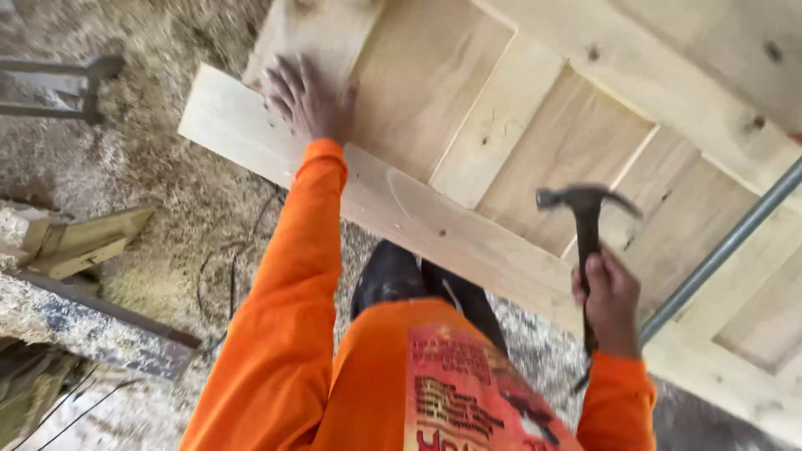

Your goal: The person hammers nails into a horizontal board on a large wooden frame panel held by bar clamps, taking nails one at a time from a yellow bucket and driving them in with a claw hammer, repositioning along the board between nails.

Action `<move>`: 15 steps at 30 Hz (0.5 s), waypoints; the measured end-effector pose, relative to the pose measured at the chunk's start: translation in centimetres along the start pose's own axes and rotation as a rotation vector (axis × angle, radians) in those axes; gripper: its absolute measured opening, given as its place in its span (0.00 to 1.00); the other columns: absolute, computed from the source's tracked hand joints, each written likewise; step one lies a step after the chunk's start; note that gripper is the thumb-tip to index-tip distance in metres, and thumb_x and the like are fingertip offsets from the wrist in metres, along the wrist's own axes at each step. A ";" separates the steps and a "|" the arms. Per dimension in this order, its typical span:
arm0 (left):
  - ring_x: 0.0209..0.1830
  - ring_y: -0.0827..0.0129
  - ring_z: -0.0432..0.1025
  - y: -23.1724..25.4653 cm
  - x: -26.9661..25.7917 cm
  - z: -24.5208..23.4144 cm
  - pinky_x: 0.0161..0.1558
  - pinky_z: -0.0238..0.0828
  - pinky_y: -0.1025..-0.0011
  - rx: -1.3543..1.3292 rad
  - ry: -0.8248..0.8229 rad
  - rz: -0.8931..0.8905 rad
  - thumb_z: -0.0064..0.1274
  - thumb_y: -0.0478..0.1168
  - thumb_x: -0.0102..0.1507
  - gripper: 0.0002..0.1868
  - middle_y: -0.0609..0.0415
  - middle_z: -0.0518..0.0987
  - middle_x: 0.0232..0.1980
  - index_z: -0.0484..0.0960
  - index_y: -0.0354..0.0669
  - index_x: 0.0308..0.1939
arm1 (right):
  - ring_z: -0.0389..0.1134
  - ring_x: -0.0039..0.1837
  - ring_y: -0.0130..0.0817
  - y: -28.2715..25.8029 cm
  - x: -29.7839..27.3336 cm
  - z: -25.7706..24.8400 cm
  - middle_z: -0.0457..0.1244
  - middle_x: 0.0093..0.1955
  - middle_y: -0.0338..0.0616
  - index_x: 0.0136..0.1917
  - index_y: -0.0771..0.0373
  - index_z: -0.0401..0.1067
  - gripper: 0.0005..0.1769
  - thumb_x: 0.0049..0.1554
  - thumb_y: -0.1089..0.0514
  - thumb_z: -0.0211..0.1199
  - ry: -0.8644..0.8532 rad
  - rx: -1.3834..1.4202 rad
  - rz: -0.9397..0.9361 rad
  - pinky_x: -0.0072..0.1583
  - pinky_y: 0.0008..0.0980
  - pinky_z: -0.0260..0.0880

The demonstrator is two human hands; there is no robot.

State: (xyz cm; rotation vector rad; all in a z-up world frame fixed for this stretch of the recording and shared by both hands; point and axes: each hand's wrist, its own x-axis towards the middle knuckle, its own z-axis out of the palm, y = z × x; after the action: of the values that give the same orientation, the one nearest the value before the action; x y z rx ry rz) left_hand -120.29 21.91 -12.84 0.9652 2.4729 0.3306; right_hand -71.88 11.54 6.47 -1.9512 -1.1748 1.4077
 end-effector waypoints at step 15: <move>0.86 0.42 0.28 0.3 0.4 2.1 0.79 0.22 0.35 0.174 0.115 0.022 0.41 0.78 0.65 0.55 0.37 0.39 0.86 0.51 0.45 0.84 | 0.59 0.31 0.21 -19.9 40.4 6.7 0.63 0.36 0.37 0.66 0.63 0.73 0.14 0.74 0.55 0.54 -0.333 -0.331 -0.293 0.34 0.25 0.59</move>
State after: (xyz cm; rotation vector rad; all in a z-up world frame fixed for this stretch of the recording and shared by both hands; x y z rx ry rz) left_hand -119.34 22.56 -14.64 1.0719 2.6321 0.1848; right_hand -80.93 55.29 -2.20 -1.6877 -1.8657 1.4871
